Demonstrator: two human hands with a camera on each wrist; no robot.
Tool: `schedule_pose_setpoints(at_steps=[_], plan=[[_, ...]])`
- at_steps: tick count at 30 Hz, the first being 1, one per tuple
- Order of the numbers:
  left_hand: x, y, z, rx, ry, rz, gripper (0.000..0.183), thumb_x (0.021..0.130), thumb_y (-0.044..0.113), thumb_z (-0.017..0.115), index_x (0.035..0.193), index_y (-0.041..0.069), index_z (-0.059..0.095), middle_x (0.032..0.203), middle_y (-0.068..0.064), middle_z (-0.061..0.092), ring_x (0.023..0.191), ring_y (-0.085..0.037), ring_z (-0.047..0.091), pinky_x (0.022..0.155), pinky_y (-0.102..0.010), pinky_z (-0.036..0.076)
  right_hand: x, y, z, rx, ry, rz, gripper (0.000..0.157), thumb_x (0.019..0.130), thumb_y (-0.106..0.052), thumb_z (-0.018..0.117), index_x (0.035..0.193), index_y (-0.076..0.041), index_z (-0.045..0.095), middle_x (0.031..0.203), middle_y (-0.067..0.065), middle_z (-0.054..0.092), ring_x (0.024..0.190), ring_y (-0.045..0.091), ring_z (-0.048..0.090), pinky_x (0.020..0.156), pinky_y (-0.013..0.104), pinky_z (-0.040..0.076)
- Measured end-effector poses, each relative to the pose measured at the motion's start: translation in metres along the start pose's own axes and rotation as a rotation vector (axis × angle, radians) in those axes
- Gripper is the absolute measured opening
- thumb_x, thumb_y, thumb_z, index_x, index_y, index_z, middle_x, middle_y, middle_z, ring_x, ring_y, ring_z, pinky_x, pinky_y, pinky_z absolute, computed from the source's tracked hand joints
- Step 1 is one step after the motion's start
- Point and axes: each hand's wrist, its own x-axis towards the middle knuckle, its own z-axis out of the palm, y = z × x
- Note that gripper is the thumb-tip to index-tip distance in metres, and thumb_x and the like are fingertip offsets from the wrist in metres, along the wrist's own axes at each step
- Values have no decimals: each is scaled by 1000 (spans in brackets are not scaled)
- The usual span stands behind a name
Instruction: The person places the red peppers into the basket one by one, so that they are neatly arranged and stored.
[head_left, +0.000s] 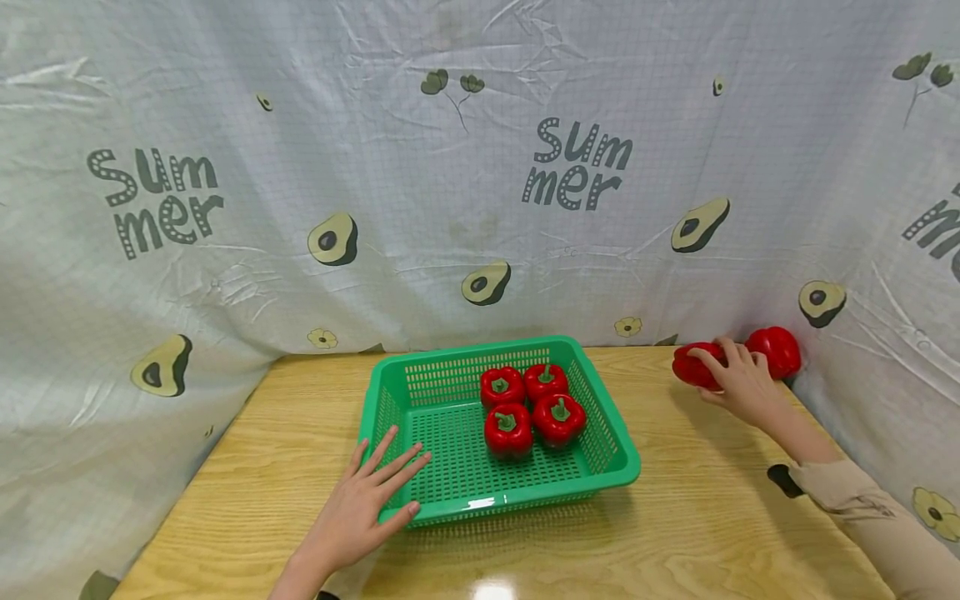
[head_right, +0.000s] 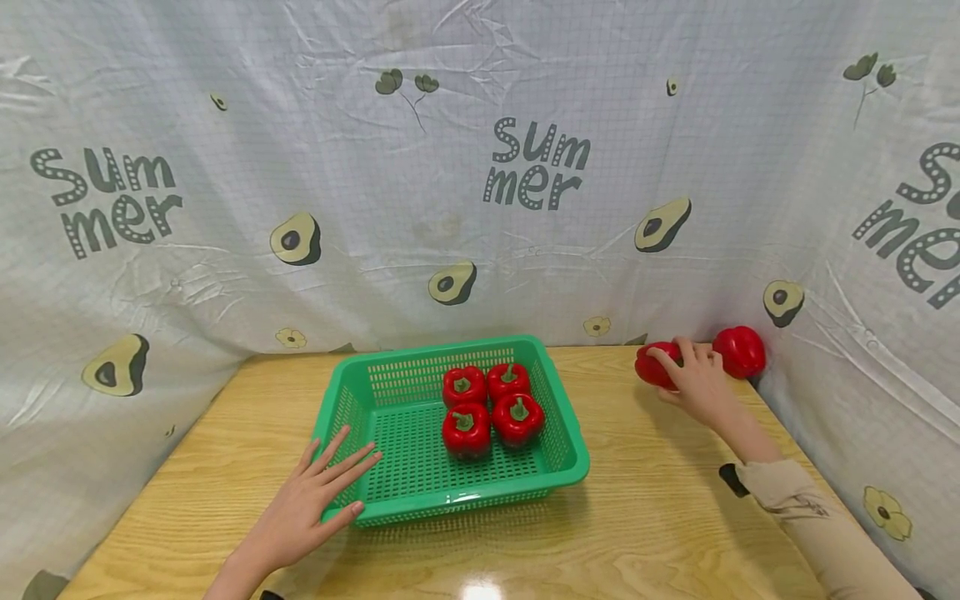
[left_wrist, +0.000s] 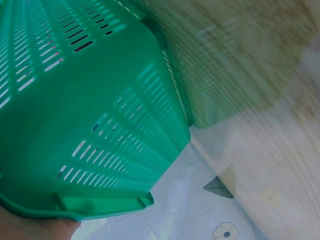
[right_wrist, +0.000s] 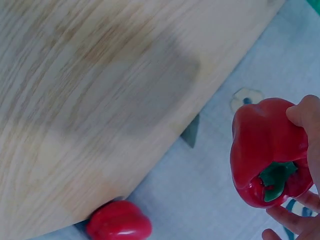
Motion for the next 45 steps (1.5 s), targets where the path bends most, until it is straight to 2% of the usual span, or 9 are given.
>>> schedule_pose_setpoints(at_steps=[11,16,19,23,28,32,45], plan=[[0,-1,1,10,8,6,64,80,35,62,137,32,34,139,9,41,137,-26,21,111,-44,6,10,-26,-17,54,1,-55,55,62,-20,68,114,-13,49,105,21,45,84,40,50,65,53,39],[0,-1,1,11,6,1,64,80,36,61,137,32,34,138,8,41,137,-26,22,110,-46,9,14,-38,-23,61,29,-96,50,67,-26,63,113,-12,50,104,20,46,80,38,52,62,47,38],[0,-1,0,11,4,-3,63,80,36,61,137,33,34,138,9,41,136,-26,22,108,-49,13,17,-45,-26,74,42,-111,50,65,-27,63,112,-13,51,105,21,46,83,37,51,63,45,36],[0,-1,1,13,6,-1,64,80,36,62,137,33,34,138,9,42,137,-26,22,108,-48,13,21,-55,-31,94,40,-114,52,64,-27,64,112,-12,51,107,21,46,87,38,50,63,45,35],[0,-2,2,11,9,3,64,80,36,61,137,33,33,138,8,42,138,-24,19,110,-46,10,27,-66,-36,115,45,-126,48,73,-36,52,113,-10,50,107,20,46,91,37,47,65,46,35],[1,-2,1,9,14,7,63,80,36,62,137,33,35,138,8,42,137,-25,21,109,-46,10,32,-75,-40,114,71,-153,50,77,-41,43,114,-7,51,108,20,47,92,37,46,66,47,36],[1,-1,1,2,14,5,62,79,35,62,136,32,37,138,8,43,137,-25,22,110,-44,7,57,-103,-51,139,87,-247,57,86,-51,30,121,-10,49,115,16,48,94,31,44,67,45,36]])
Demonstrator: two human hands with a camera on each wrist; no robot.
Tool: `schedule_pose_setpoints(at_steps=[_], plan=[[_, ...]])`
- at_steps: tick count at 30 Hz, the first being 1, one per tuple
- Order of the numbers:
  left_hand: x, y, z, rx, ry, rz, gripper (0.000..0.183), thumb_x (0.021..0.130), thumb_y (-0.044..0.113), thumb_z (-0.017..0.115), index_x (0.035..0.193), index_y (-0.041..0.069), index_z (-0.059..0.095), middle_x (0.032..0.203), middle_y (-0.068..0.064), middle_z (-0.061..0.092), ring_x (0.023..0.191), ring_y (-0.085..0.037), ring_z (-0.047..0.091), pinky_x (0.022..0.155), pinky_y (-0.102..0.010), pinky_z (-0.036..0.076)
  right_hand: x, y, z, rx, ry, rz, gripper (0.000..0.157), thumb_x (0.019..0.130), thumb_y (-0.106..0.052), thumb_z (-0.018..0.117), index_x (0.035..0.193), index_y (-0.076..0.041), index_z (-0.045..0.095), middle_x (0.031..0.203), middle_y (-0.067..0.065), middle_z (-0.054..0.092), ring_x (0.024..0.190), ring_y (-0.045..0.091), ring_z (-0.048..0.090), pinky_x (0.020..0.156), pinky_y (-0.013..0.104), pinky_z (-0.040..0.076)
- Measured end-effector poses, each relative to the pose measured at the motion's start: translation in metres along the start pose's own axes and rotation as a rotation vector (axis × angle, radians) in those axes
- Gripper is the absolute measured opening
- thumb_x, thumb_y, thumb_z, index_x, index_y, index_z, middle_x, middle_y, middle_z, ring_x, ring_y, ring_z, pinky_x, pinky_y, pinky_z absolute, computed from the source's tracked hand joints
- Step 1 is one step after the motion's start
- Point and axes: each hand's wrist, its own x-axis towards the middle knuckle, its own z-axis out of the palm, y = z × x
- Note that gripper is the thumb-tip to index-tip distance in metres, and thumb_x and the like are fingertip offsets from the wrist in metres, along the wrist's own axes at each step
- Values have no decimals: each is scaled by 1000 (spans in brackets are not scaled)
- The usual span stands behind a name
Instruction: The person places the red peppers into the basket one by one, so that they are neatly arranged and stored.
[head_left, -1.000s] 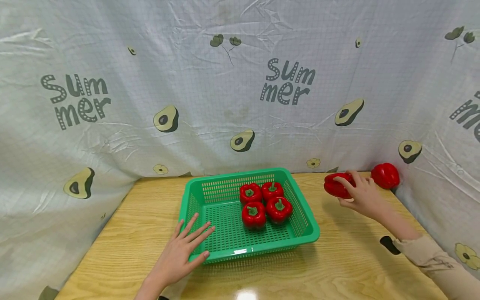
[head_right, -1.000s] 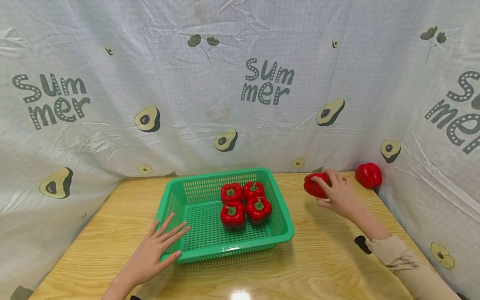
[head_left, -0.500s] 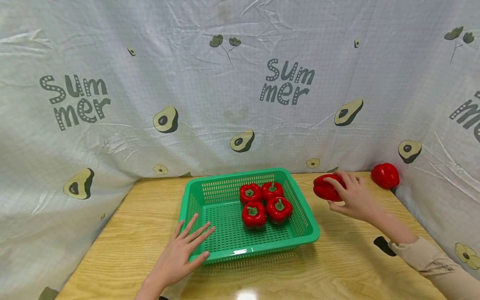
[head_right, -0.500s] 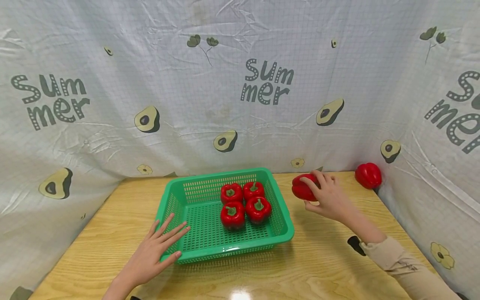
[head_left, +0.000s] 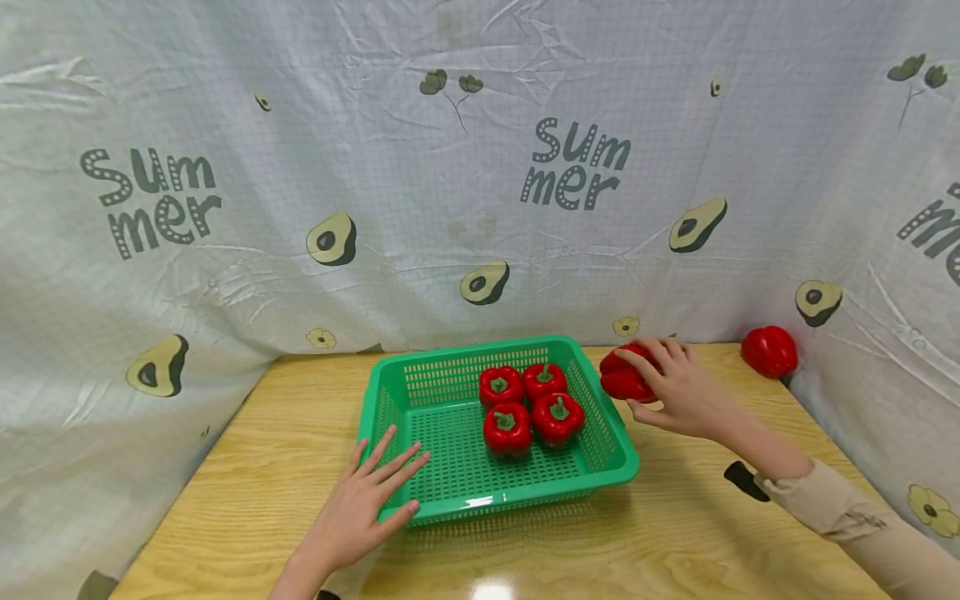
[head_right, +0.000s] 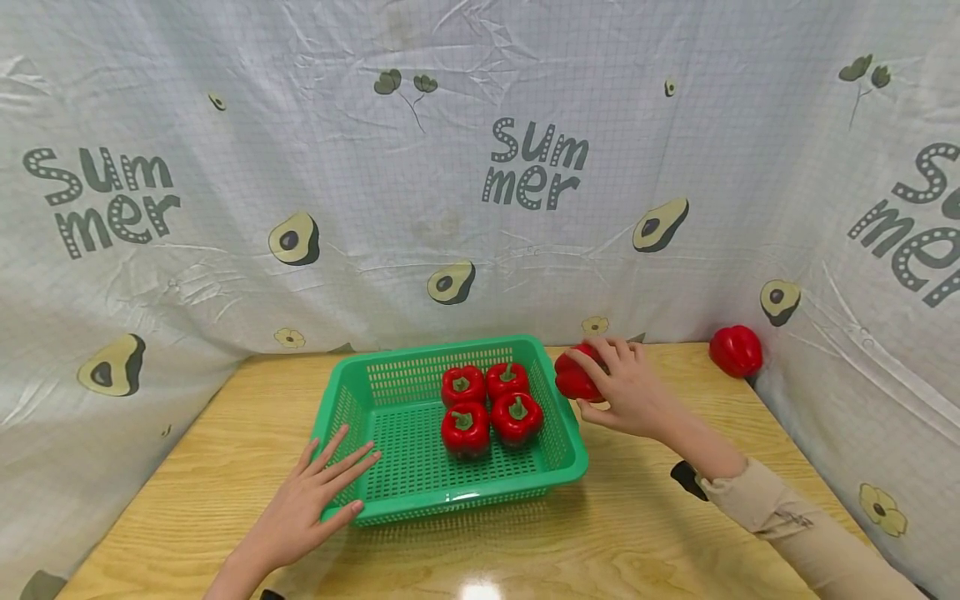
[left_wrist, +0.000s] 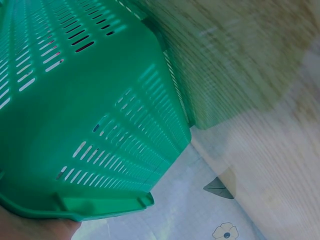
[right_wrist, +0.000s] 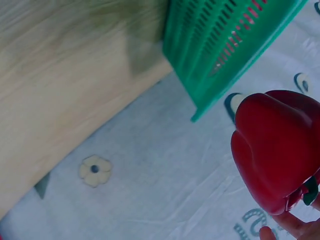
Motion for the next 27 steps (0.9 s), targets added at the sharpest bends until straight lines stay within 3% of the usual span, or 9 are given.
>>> schedule_pose_setpoints(at_steps=[7,12,16,20,27], plan=[[0,0,-1,3,-20,-15,62,80,37,62,136,32,37,140,6,39,136,-26,22,110,-45,9,17,-11,-2,28,-16,-52,54,86,-48,36,123,-11,48,119,15,47,95,31,44,70,44,35],[0,0,-3,-29,-47,-44,65,80,38,61,138,33,32,143,5,35,139,-23,15,113,-39,2,29,-20,0,40,-16,-94,56,86,-50,37,123,-9,48,118,14,47,95,29,43,73,44,36],[2,0,-5,-48,-54,-68,68,79,39,62,139,34,30,143,3,34,140,-19,10,109,-46,14,37,-24,4,45,-6,-121,56,85,-49,44,123,-9,48,117,12,48,93,28,42,72,44,35],[4,0,-7,-64,-53,-80,69,78,39,63,138,33,31,143,0,34,139,-23,13,103,-53,24,47,-28,8,39,7,-151,57,84,-50,46,124,-9,47,115,12,50,88,26,42,69,41,33],[7,-1,-8,-88,-41,-86,72,76,40,66,138,29,33,144,-5,34,137,-30,19,102,-54,29,67,-37,12,19,-5,-187,61,89,-56,33,123,-9,48,113,10,51,86,26,43,66,39,34]])
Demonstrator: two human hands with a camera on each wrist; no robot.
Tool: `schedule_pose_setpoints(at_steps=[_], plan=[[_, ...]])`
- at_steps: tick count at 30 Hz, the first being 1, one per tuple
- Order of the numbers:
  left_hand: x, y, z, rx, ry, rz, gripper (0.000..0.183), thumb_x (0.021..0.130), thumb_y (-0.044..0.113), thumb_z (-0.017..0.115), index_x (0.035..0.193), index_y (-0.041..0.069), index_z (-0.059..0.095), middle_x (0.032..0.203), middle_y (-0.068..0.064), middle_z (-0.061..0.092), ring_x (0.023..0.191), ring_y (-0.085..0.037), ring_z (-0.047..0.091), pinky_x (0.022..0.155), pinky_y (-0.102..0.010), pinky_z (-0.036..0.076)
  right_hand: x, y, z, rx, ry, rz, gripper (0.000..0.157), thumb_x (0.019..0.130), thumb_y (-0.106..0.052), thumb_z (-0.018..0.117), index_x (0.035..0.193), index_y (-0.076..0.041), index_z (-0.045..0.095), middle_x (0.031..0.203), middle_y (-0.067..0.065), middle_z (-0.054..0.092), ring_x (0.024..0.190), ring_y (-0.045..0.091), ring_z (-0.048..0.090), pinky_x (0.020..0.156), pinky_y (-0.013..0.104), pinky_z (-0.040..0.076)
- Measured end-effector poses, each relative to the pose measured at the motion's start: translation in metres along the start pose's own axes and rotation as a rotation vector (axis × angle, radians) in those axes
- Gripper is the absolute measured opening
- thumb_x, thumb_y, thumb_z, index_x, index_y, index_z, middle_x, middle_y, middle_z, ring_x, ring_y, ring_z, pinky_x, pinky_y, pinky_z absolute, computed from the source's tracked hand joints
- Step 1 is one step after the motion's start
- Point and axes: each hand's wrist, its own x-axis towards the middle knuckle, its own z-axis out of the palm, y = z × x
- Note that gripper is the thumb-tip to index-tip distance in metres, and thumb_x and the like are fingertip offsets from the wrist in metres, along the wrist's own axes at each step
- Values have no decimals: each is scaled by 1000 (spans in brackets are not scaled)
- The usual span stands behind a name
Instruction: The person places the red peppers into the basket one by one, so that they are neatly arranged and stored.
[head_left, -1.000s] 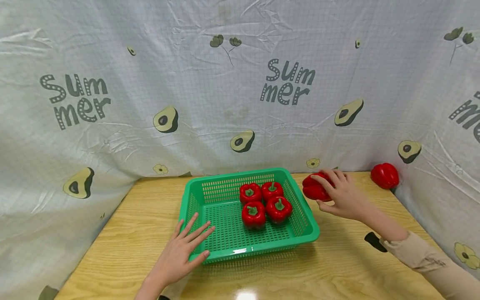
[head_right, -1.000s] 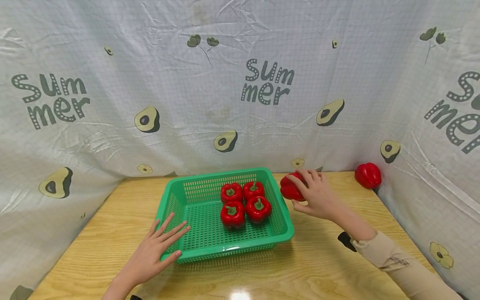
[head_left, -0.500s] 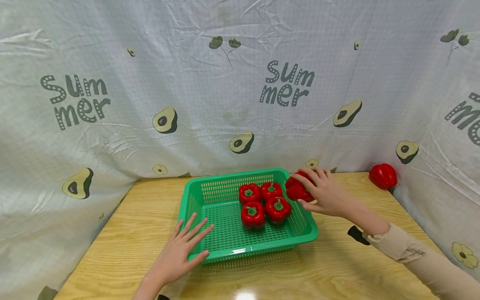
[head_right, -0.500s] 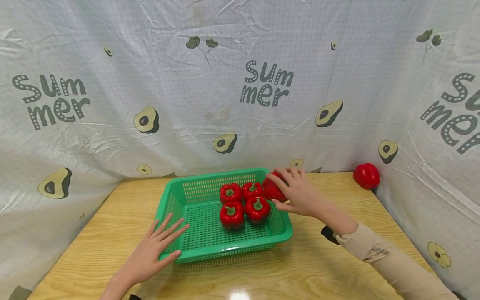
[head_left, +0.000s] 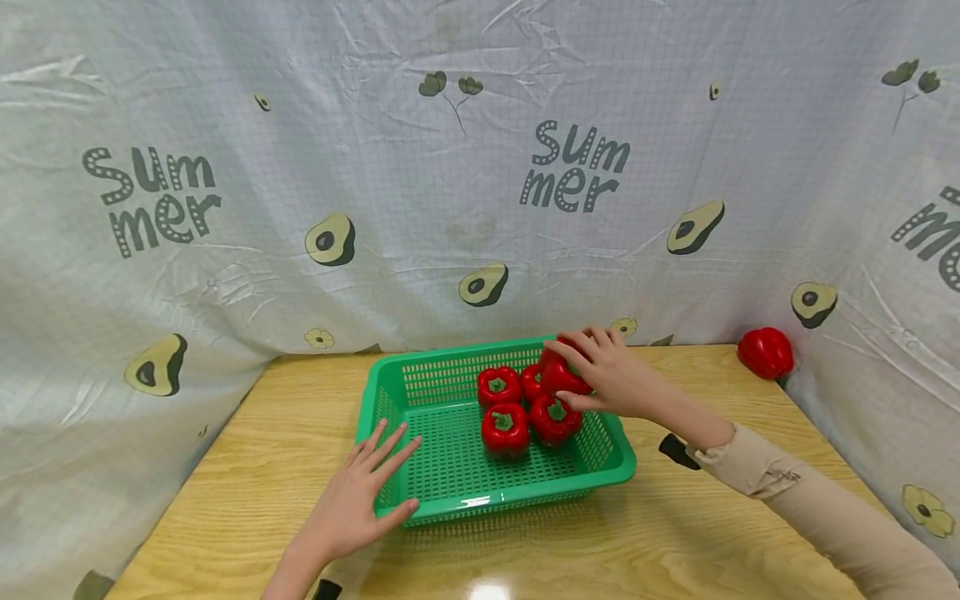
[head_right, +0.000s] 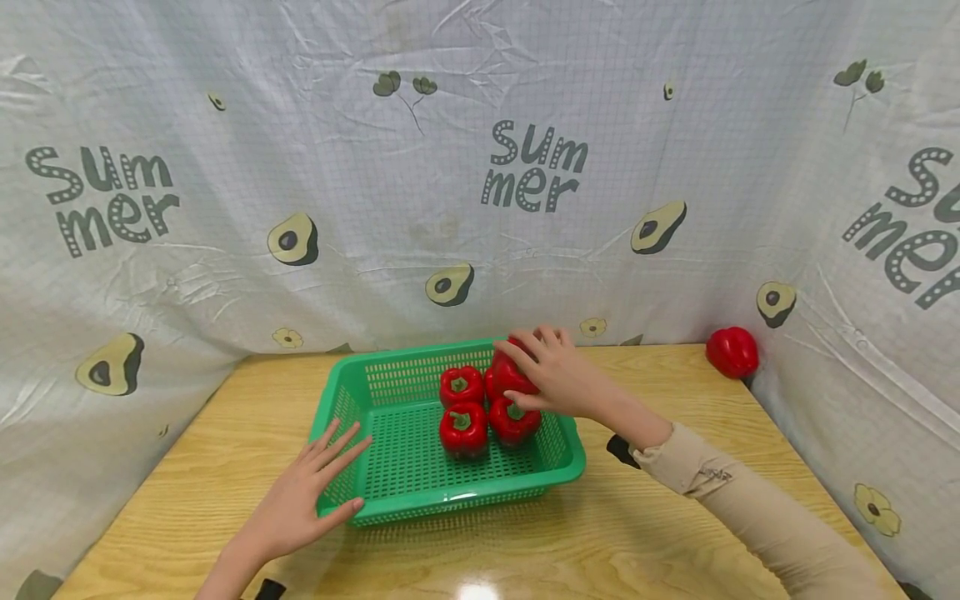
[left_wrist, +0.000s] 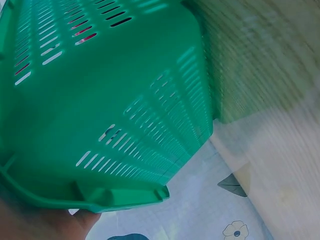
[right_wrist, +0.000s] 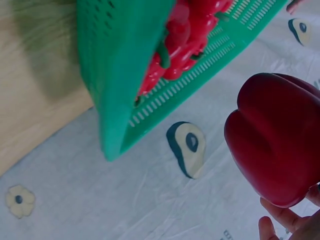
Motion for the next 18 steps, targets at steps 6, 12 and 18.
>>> schedule_pose_setpoints(at_steps=[6,12,18], plan=[[2,0,1,16,-21,-31,70,77,41,63,139,30,31,145,-4,31,139,-26,12,104,-53,25,17,-4,6,-18,-53,-13,65,89,-59,25,123,-9,49,114,10,51,87,27,44,70,41,37],[1,0,4,18,-29,-33,69,78,42,63,138,31,32,146,-3,29,140,-25,9,103,-55,23,34,-10,19,-51,-51,-61,64,90,-57,24,123,-9,50,112,9,51,84,26,45,67,38,38],[0,0,5,26,-19,-28,69,78,41,63,139,32,31,146,-3,29,140,-23,6,103,-55,23,51,-20,32,-62,-87,-82,64,90,-57,30,126,-7,48,114,8,52,84,23,43,66,35,36]])
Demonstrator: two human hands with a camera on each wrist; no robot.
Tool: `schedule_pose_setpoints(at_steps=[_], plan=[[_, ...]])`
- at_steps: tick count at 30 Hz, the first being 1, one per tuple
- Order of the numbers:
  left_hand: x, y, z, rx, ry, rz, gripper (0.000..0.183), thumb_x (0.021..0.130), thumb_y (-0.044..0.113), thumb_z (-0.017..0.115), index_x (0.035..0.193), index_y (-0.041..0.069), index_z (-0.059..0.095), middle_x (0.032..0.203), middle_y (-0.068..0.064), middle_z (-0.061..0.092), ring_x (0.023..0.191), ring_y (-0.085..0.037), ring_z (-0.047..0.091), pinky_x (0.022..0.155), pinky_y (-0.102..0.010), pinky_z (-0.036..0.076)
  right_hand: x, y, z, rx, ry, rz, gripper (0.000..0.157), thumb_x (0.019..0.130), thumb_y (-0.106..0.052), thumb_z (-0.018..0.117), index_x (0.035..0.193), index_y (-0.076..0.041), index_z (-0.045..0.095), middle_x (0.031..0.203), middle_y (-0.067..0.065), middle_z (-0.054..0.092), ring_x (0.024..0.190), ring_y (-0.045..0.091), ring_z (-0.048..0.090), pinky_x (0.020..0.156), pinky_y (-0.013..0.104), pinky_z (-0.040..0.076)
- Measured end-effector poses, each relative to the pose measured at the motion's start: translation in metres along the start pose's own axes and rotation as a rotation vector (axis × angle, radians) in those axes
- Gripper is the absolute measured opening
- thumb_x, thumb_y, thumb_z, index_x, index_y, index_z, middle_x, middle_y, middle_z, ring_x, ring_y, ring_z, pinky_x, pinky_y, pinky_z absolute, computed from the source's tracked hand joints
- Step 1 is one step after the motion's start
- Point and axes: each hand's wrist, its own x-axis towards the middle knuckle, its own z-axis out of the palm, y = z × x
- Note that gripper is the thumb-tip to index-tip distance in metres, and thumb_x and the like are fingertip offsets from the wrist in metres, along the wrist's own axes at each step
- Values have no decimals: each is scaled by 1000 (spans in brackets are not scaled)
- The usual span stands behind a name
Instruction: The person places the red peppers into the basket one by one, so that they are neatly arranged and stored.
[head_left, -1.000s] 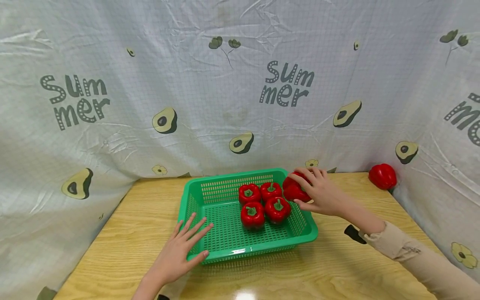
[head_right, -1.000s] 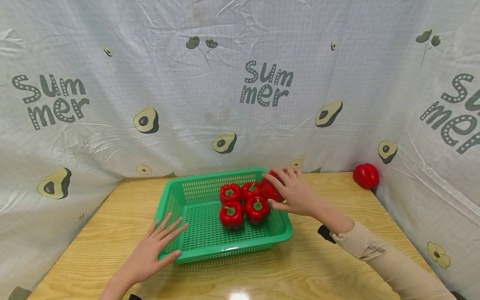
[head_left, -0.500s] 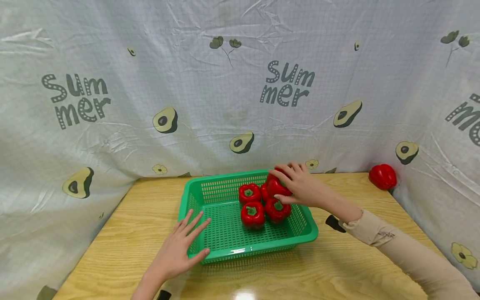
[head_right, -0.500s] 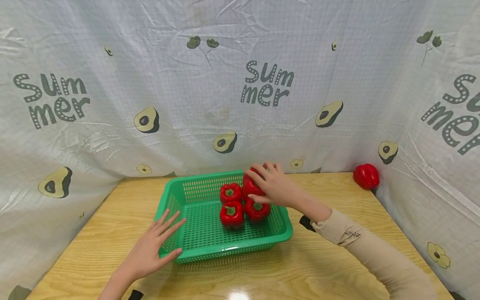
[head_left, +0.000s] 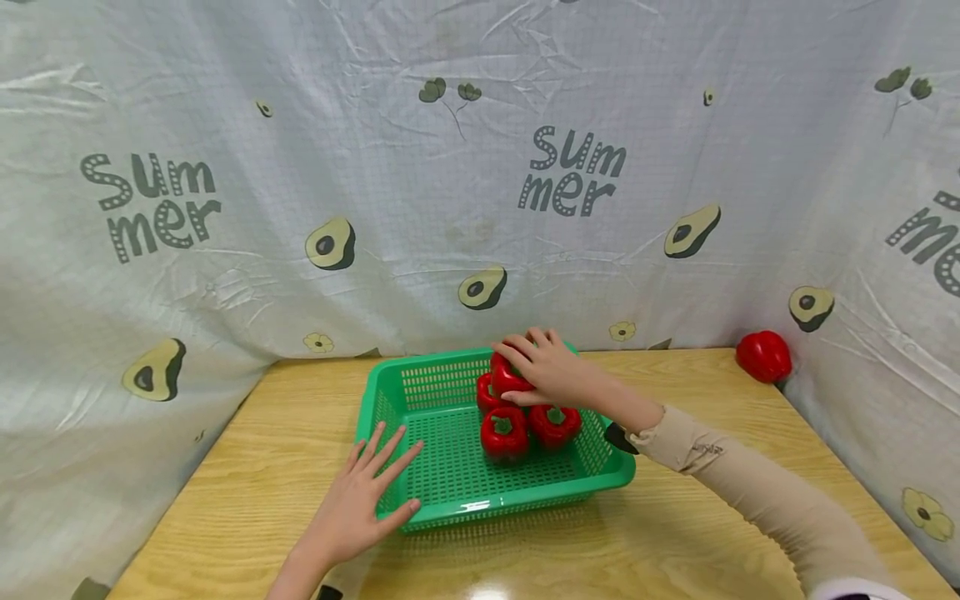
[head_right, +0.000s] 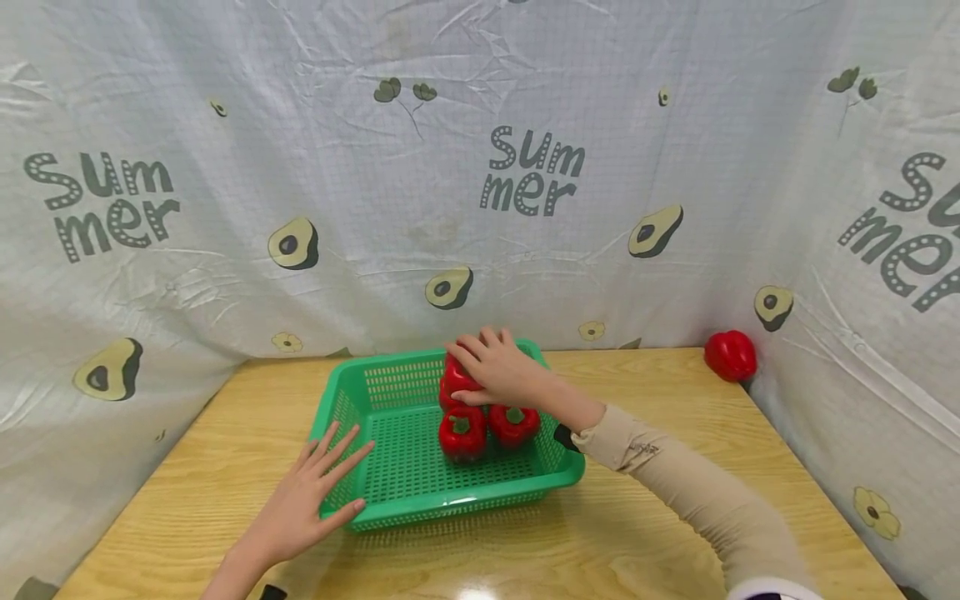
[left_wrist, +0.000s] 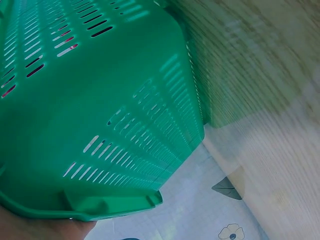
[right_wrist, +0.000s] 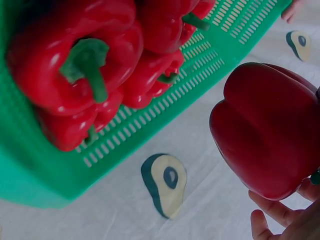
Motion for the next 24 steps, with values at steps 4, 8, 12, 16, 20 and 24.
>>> schedule_pose_setpoints(at_steps=[4,8,12,16,20,24], plan=[[-1,0,0,-9,0,-3,69,78,41,63,139,32,31,146,-3,29,140,-21,3,103,-56,22,10,-7,8,-12,-26,-8,62,84,-53,49,126,-6,48,116,7,52,86,22,44,67,35,37],[0,0,0,-25,-4,-5,69,78,40,63,139,32,31,146,-4,29,140,-23,5,102,-58,22,19,-12,18,-25,-59,-13,65,82,-53,53,127,-7,47,119,5,51,89,21,45,68,33,36],[0,0,1,-38,-15,-15,69,79,40,63,139,33,30,146,-3,29,140,-27,9,103,-58,21,27,-17,26,-33,-94,-21,66,82,-56,49,127,-8,46,118,4,51,88,20,44,66,31,35],[0,0,0,-44,-31,-26,68,79,41,62,139,34,30,147,-2,28,139,-28,10,104,-58,19,34,-20,36,-52,-138,-29,67,83,-58,47,128,-8,45,117,4,51,86,19,43,64,30,32],[0,0,0,-41,-38,-27,67,80,41,61,139,35,29,146,-2,29,139,-28,10,104,-57,18,39,-23,47,-96,-179,-33,67,83,-59,45,128,-10,45,117,3,51,85,18,43,66,31,32],[-1,1,0,-34,-34,-26,67,80,41,61,138,36,29,146,-2,30,140,-26,8,104,-57,18,44,-25,56,-119,-210,-36,65,84,-60,42,129,-13,45,117,2,50,84,18,43,66,31,31]])
